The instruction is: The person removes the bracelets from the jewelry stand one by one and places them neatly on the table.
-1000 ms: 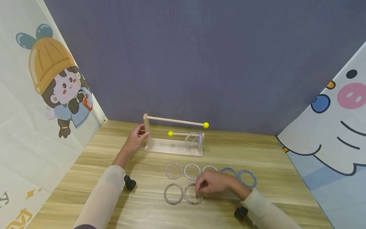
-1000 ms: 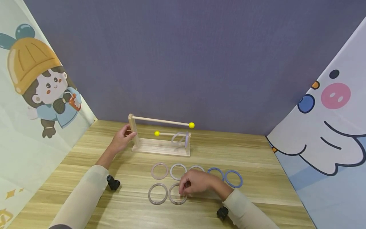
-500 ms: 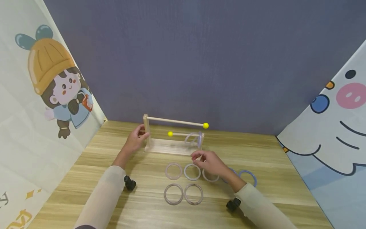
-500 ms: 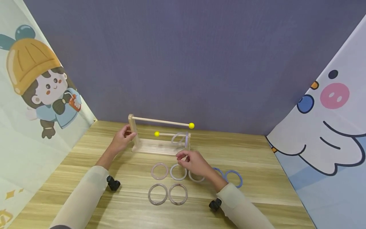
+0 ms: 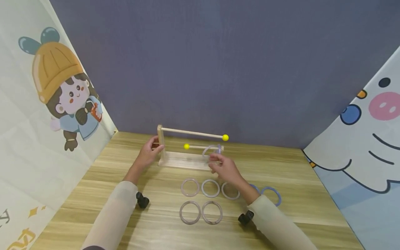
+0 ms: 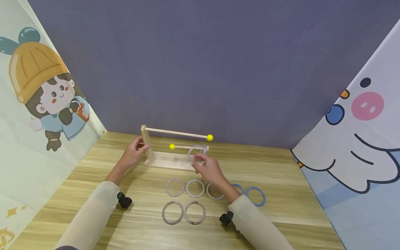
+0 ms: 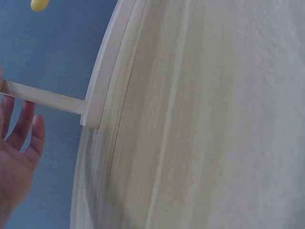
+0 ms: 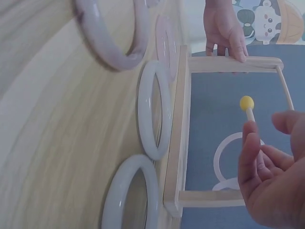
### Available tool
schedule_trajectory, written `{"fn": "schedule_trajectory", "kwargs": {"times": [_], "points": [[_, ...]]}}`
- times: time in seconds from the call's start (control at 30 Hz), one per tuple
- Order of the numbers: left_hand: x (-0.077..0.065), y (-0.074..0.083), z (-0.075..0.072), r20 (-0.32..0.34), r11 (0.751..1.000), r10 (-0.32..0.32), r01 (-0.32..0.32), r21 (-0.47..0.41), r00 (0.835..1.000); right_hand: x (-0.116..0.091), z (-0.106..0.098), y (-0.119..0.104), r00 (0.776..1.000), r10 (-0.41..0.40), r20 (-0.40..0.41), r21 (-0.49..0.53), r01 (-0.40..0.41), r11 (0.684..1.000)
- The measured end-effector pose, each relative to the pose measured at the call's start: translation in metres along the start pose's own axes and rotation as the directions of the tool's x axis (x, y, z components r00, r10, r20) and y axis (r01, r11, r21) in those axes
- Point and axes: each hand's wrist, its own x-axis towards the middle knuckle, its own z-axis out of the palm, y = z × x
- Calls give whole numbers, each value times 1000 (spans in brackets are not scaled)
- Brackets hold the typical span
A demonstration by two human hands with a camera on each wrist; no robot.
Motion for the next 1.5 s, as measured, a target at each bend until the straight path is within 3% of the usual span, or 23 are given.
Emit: {"fn": "schedule_trajectory", "kwargs": {"times": [0.5,1.0,1.5], "points": [[-1,-3,-1,-14,1000,-14,14,17,1000,15,20,-5,996,76,-56,137,-67,988],[0,-2,0,1,1000,-18,18,16,1000,18,31,-6,993,90,-75,168,-77,983],[-1,-1,-1,-18,999,7,-6,41,1000,24,36,-4,971,145,-192,288,-86,954]]}}
